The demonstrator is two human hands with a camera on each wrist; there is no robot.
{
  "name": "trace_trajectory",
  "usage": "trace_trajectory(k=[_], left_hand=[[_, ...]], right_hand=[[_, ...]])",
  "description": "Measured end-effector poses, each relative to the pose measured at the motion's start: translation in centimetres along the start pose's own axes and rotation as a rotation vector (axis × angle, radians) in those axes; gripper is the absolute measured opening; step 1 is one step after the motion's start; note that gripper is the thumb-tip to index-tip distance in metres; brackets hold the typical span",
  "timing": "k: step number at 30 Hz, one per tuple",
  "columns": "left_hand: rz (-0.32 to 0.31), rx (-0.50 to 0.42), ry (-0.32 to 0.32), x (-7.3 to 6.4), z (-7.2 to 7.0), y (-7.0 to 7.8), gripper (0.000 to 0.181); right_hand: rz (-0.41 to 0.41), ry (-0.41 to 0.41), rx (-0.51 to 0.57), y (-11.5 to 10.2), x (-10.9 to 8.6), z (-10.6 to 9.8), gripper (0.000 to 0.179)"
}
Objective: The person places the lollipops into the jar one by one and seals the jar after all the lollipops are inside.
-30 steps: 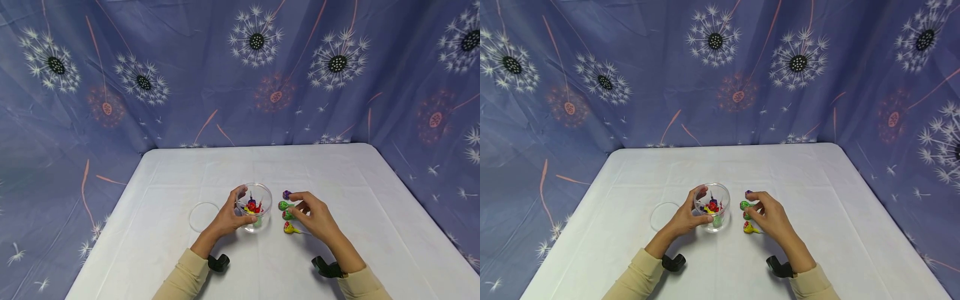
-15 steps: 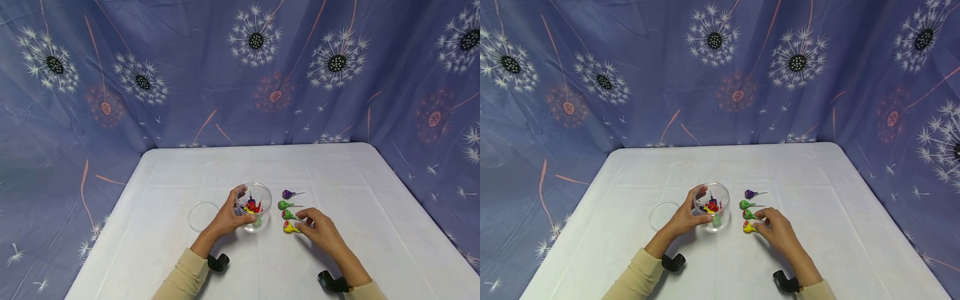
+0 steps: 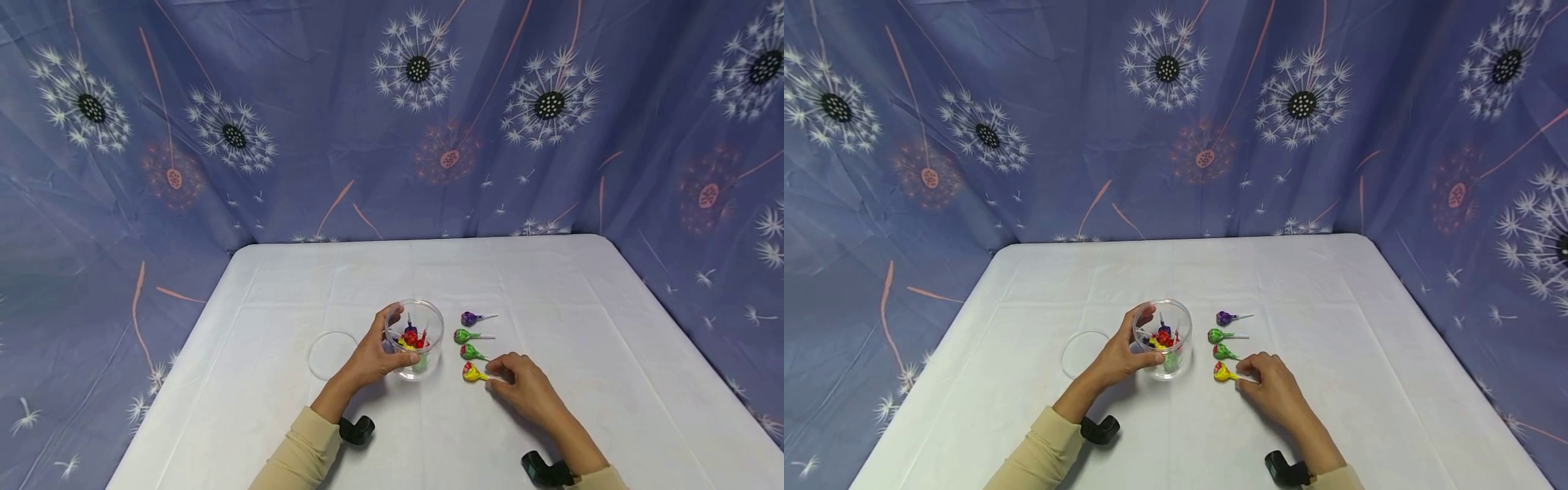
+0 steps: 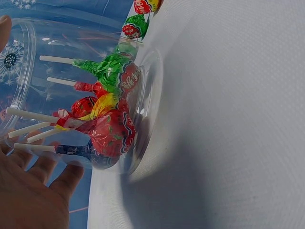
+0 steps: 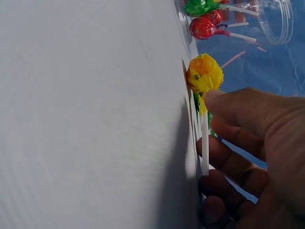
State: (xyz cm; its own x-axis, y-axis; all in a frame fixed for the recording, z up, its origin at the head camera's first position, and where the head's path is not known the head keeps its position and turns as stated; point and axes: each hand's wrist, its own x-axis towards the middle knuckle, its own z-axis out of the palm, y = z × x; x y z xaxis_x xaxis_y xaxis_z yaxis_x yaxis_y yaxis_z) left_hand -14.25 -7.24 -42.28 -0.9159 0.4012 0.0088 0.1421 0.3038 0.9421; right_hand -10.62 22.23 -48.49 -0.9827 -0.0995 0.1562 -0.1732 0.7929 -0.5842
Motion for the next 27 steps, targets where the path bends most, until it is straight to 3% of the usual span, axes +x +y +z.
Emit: trace_trajectory(k=[27], left_hand=[[0.0,0.003,-0.002,0.0,0.0,0.0,0.09]], right_hand=[[0.03,0.042,0.033,0.5,-0.7,1.1,0.017]])
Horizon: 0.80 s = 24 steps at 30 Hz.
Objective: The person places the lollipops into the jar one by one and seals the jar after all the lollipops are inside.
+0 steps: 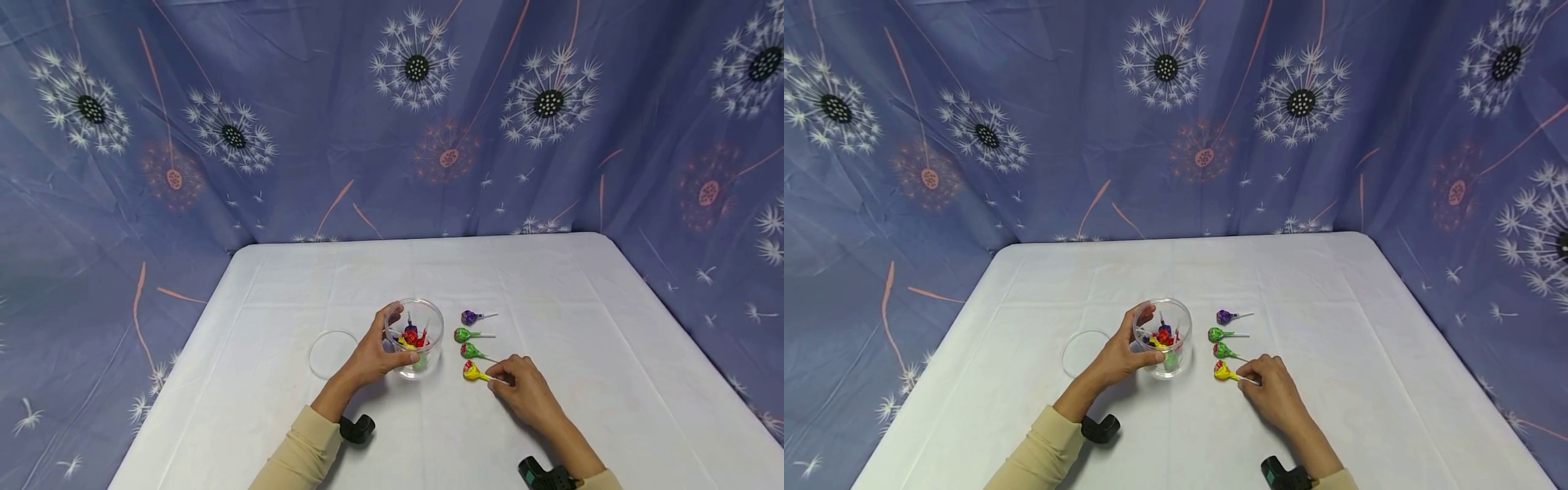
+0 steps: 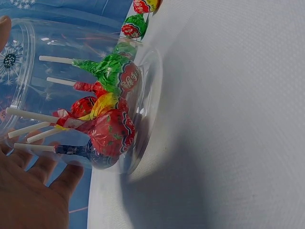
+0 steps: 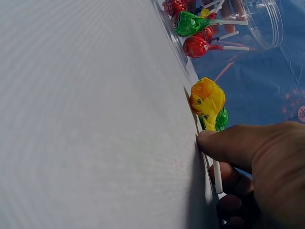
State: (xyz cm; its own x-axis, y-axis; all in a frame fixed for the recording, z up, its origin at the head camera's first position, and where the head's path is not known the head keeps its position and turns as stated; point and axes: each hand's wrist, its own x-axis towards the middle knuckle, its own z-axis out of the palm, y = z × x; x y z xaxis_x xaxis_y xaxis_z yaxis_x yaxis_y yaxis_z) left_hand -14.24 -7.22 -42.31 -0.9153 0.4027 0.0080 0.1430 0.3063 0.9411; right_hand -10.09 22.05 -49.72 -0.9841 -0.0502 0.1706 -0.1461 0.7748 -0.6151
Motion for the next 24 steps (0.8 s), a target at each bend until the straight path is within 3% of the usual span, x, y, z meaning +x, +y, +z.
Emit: trace_trajectory(k=[14,18,24], left_hand=[[0.0,-0.002,-0.003,-0.1,0.0,0.0,0.09],[0.002,0.0,-0.003,0.0,0.0,-0.1,0.091],[0.012,-0.003,0.009,0.7,0.3,-1.9,0.093]], right_hand=[[0.032,0.014,0.049,-0.4,0.0,-0.3,0.01],[0.007,0.037,0.059,-0.7,0.1,-0.6,0.009],[-0.045,0.074,0.075,-1.4,0.6,-1.0,0.012]])
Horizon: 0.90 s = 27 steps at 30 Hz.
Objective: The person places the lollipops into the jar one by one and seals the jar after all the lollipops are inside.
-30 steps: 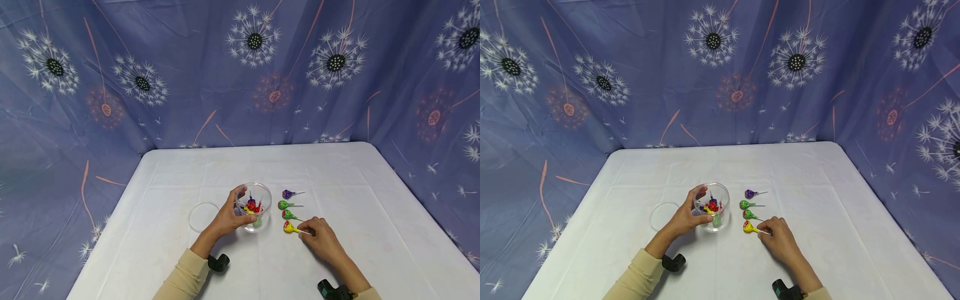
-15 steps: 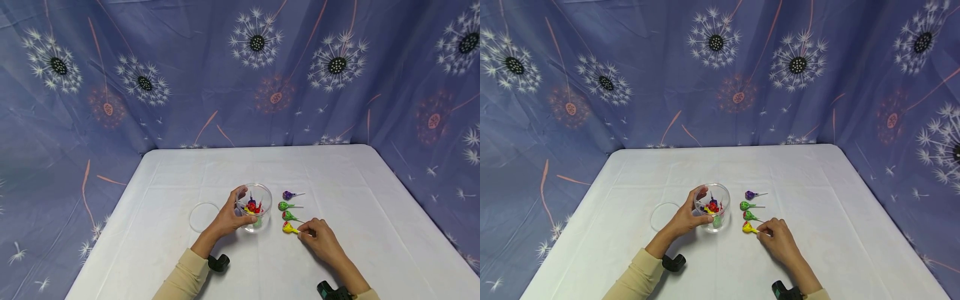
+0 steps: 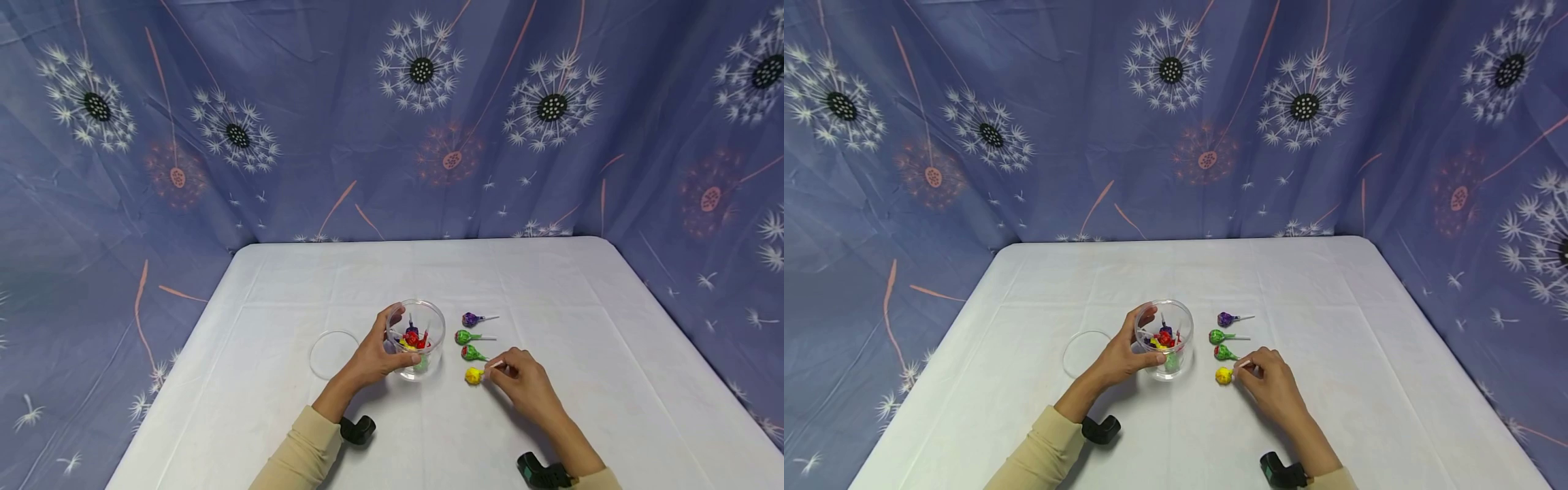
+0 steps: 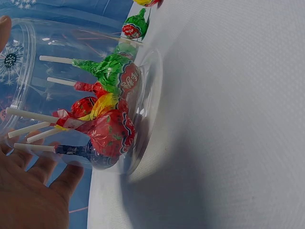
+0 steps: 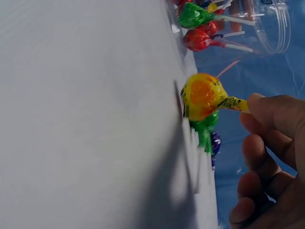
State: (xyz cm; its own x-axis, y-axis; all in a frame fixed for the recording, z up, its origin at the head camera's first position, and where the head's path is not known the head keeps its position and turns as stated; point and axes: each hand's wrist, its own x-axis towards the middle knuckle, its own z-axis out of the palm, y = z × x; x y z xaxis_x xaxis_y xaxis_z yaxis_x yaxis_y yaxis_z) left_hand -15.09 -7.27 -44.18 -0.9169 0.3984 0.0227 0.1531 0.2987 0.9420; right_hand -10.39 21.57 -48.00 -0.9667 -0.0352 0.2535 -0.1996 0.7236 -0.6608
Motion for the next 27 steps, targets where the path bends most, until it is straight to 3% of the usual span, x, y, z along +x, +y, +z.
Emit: trace_trajectory(k=[3,6,13,27], left_hand=[[0.002,0.009,0.014,0.5,0.2,-1.4,0.093],[0.012,0.015,0.017,0.6,0.3,-1.8,0.093],[0.012,0.013,0.015,0.6,0.3,-1.9,0.092],[0.009,0.009,0.011,0.6,0.1,-1.9,0.094]], right_hand=[[-0.01,0.007,0.016,-0.5,0.3,-0.2,0.014],[-0.037,0.021,0.025,-1.0,0.8,-0.3,0.015],[-0.105,0.072,0.051,-2.9,2.2,-1.1,0.014],[-0.08,0.037,0.125,-8.1,6.2,-3.2,0.006]])
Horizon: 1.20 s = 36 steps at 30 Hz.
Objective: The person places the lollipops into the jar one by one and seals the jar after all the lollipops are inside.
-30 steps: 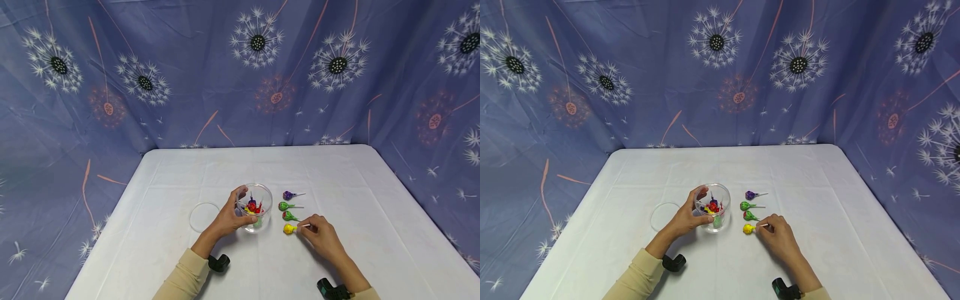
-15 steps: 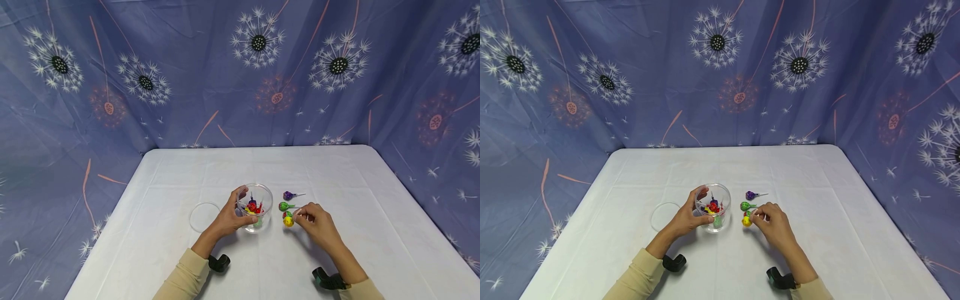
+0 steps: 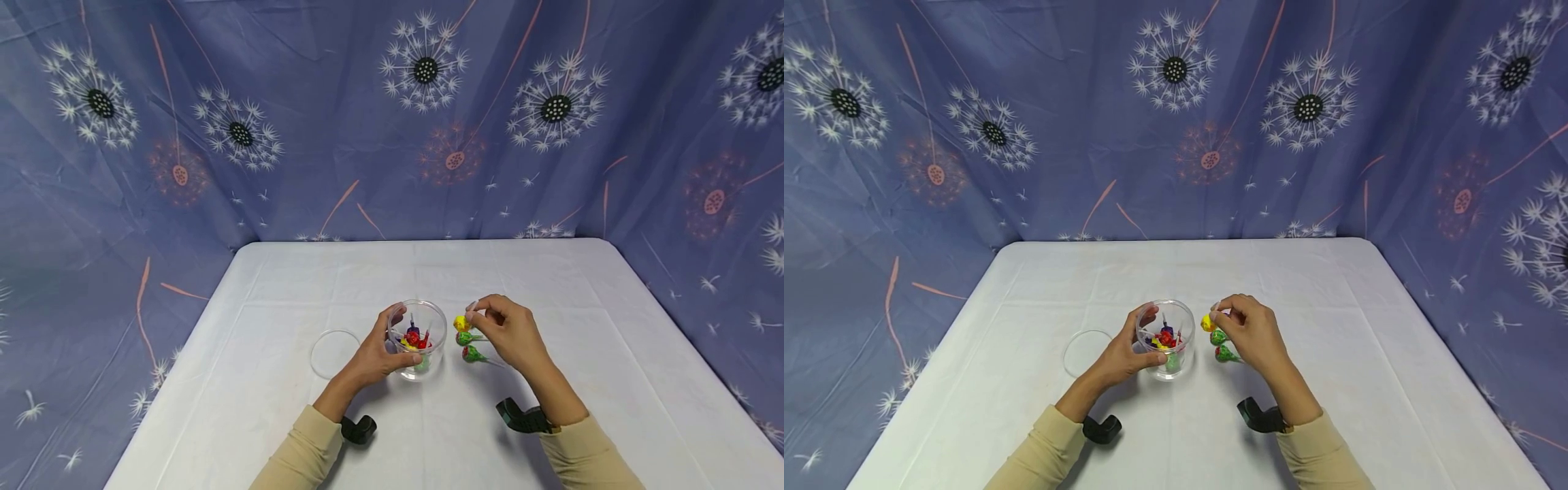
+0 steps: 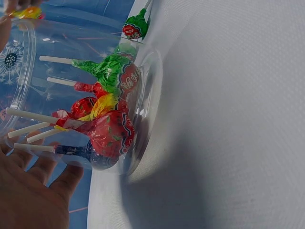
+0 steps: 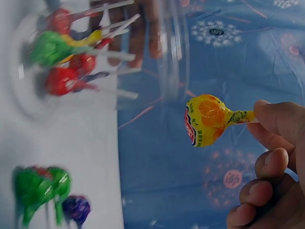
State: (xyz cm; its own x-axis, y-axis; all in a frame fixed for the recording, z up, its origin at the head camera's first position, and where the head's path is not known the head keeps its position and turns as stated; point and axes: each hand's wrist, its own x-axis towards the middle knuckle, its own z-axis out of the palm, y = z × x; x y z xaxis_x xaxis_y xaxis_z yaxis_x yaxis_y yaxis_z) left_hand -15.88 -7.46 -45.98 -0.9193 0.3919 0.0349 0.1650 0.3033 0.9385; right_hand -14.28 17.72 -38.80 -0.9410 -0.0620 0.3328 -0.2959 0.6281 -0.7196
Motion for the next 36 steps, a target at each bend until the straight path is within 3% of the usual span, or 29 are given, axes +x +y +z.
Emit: trace_trajectory(k=[6,15,20,22,27,36], left_hand=[[-0.009,-0.012,-0.004,-0.1,0.0,0.0,0.095],[0.005,-0.02,-0.006,0.0,0.0,0.1,0.094],[0.0,-0.039,-0.032,-0.8,-0.5,2.6,0.092],[-0.003,-0.045,-0.039,-0.8,-0.6,2.9,0.092],[0.004,-0.042,-0.028,0.1,-0.1,0.4,0.092],[0.011,-0.021,-0.011,0.1,-0.2,-0.2,0.092]], right_hand=[[-0.002,-0.039,0.058,-1.7,1.5,0.8,0.007],[-0.103,-0.044,0.06,-3.8,2.7,2.5,0.005],[-0.09,-0.059,0.054,-4.1,3.0,3.9,0.007],[-0.091,-0.061,0.05,-3.9,3.1,4.5,0.008],[-0.096,-0.075,0.035,-3.4,3.2,5.5,0.008],[-0.09,-0.112,-0.013,-2.7,3.0,6.4,0.007]])
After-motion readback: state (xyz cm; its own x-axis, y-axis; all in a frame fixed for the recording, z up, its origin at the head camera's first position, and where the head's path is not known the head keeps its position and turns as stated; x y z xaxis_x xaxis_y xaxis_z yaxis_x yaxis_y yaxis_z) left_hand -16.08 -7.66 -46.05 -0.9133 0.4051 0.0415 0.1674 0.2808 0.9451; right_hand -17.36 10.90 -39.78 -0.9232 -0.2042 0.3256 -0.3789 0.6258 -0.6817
